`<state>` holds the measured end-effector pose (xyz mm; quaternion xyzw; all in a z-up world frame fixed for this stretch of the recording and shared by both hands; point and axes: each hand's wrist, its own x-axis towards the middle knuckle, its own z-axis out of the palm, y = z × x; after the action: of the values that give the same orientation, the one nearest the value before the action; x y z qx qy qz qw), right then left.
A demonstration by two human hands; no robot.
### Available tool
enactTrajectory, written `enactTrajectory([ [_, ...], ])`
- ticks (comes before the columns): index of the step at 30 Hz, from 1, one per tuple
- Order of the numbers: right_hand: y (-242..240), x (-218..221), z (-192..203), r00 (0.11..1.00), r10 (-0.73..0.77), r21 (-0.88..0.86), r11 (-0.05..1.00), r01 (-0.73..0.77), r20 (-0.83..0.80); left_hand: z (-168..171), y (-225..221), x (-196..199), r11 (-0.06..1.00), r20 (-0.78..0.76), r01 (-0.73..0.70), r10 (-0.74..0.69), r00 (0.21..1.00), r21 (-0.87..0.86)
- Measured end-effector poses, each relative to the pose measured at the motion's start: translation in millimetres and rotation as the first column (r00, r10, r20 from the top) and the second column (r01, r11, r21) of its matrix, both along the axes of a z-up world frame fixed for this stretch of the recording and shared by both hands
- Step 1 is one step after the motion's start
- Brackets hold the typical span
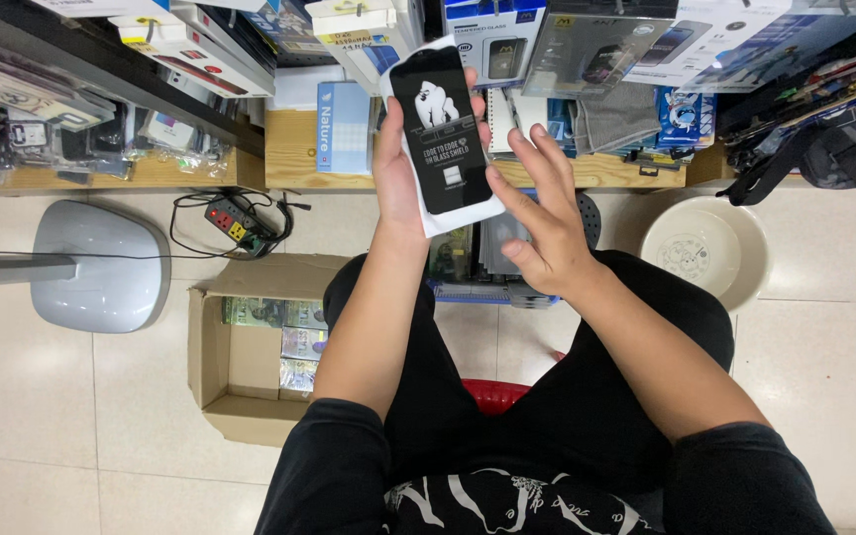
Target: The person picks up a box from a blue tray, removes multiple white sleeves containing screen protectors, handles the sleeves, takes out a black screen protector, and wipes its surface with a white cloth.
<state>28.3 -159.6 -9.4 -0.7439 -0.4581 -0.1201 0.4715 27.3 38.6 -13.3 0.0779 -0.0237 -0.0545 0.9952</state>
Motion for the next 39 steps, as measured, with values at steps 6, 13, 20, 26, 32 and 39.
enactTrajectory([
  [6,-0.4,-6.7,-6.1,0.996,-0.029,0.007,1.0,0.028,0.083,-7.6,-0.5,2.3,0.972,0.033,-0.196,0.202,0.979,-0.13],
  [13,-1.5,-2.9,-12.4,0.984,-0.074,-0.008,0.997,0.076,0.165,-4.0,-3.4,3.0,0.965,0.03,-0.259,0.261,0.965,-0.041],
  [20,-1.3,-2.7,-12.6,0.964,-0.11,-0.021,0.993,0.119,0.243,-2.6,-5.5,-1.4,0.96,0.044,-0.28,0.281,0.959,-0.017],
  [26,-1.7,-2.3,-12.0,0.959,-0.075,-0.04,0.995,0.089,0.272,-5.4,-13.7,-1.8,0.962,0.014,-0.272,0.272,0.962,0.019],
  [32,6.1,-1.4,-9.0,0.937,-0.045,-0.023,0.998,0.057,0.348,-6.4,-23.8,3.8,0.948,0.015,-0.315,0.314,0.949,0.046],
  [39,3.4,-0.6,-5.8,0.925,-0.034,-0.013,0.999,0.042,0.379,-5.5,-25.5,-3.2,0.969,-0.016,-0.246,0.247,0.969,0.017],
])
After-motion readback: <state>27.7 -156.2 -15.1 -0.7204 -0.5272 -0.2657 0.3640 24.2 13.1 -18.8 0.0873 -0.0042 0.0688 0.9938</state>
